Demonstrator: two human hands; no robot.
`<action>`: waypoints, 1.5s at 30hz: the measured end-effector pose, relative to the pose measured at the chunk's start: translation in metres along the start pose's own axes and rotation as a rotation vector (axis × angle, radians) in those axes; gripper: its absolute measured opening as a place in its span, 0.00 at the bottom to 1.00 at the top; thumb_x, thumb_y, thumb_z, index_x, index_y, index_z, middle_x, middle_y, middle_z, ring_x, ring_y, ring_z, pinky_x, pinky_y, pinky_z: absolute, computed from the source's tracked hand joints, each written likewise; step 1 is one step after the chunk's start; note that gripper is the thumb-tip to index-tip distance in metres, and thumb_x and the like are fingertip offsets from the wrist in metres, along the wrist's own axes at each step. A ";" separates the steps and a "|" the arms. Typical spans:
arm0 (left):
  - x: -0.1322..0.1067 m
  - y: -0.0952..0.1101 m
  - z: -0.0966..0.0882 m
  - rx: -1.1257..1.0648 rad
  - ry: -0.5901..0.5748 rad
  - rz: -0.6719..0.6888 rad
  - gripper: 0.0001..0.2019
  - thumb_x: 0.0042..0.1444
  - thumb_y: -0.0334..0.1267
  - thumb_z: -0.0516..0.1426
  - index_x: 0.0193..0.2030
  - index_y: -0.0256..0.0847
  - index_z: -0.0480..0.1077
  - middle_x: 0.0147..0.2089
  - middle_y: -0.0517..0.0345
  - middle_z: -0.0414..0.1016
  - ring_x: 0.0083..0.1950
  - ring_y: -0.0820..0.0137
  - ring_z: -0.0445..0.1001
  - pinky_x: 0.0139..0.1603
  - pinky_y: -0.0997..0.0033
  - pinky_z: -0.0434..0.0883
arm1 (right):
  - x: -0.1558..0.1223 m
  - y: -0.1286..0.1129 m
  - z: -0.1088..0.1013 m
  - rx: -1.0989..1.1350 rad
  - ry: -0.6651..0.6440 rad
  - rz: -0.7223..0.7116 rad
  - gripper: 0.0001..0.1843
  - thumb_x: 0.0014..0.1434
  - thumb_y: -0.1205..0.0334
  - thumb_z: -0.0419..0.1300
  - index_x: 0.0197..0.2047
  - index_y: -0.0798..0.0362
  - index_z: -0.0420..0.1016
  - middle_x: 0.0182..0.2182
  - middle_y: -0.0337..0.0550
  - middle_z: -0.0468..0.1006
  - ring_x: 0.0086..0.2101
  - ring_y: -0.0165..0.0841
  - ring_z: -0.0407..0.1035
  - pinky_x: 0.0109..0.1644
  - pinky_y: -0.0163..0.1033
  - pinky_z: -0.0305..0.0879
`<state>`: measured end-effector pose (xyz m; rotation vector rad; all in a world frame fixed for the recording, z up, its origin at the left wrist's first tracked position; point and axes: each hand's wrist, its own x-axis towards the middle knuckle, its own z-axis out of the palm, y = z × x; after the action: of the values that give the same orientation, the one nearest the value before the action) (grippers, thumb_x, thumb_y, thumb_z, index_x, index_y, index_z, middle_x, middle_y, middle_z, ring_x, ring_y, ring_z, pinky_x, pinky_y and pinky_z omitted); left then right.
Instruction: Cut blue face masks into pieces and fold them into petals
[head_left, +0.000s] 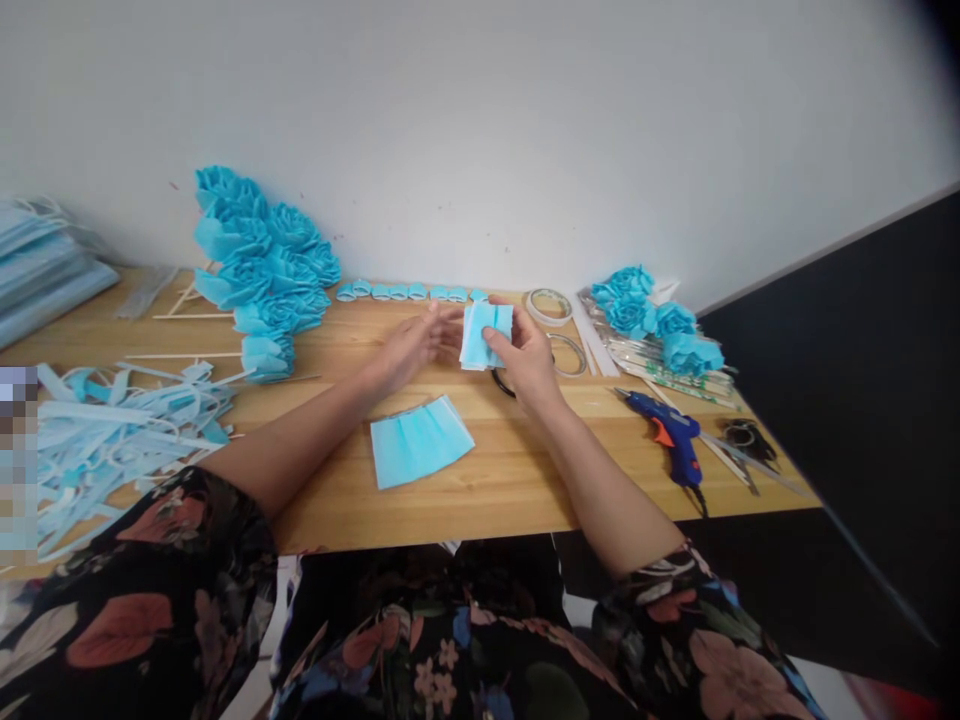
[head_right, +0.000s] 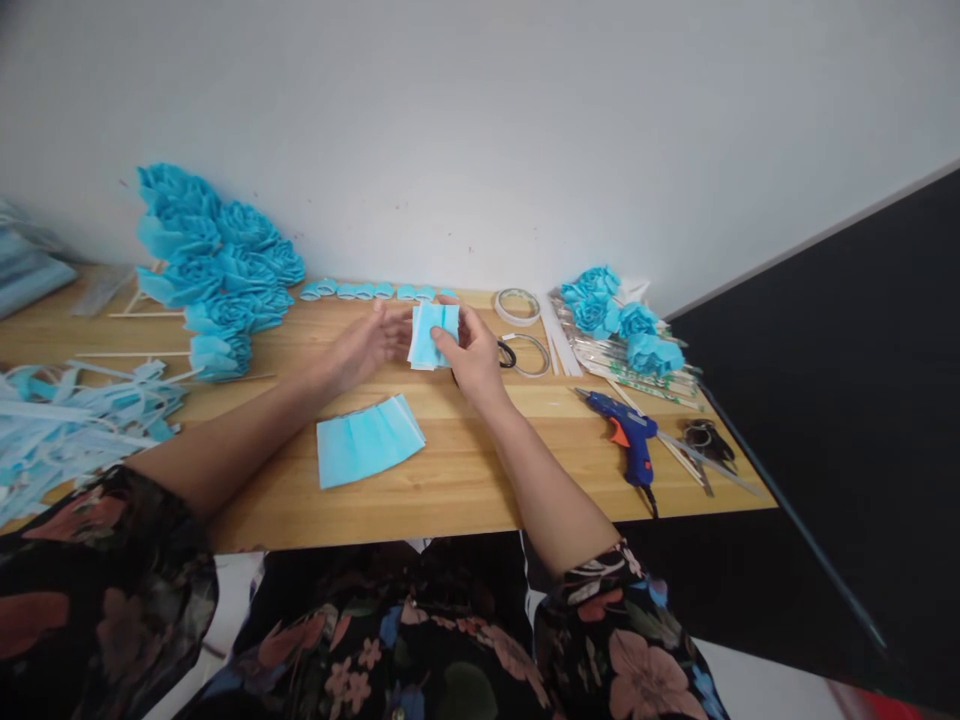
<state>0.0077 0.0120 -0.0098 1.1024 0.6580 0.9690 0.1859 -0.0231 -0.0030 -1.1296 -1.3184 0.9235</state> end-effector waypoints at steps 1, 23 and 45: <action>-0.001 0.000 0.001 0.015 -0.035 -0.015 0.32 0.53 0.67 0.58 0.45 0.37 0.76 0.37 0.48 0.80 0.39 0.65 0.79 0.40 0.68 0.74 | 0.000 0.001 0.001 0.000 0.006 -0.005 0.30 0.54 0.50 0.64 0.58 0.49 0.70 0.50 0.46 0.79 0.47 0.38 0.73 0.50 0.42 0.73; 0.003 -0.004 -0.003 0.272 0.134 0.179 0.17 0.44 0.49 0.68 0.32 0.37 0.73 0.30 0.59 0.75 0.31 0.72 0.69 0.36 0.71 0.68 | 0.005 0.019 0.002 0.217 -0.032 0.125 0.19 0.45 0.49 0.72 0.38 0.50 0.81 0.34 0.38 0.83 0.34 0.32 0.74 0.45 0.40 0.71; 0.003 -0.002 -0.005 0.218 0.255 0.163 0.19 0.48 0.53 0.65 0.24 0.39 0.66 0.23 0.63 0.66 0.24 0.76 0.63 0.30 0.73 0.64 | 0.009 -0.006 -0.009 0.388 0.153 0.054 0.20 0.44 0.46 0.74 0.33 0.49 0.76 0.27 0.32 0.77 0.27 0.26 0.68 0.31 0.32 0.67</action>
<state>0.0052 0.0165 -0.0134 1.2488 0.9085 1.2120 0.1953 -0.0169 0.0061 -0.9151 -0.9380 1.0570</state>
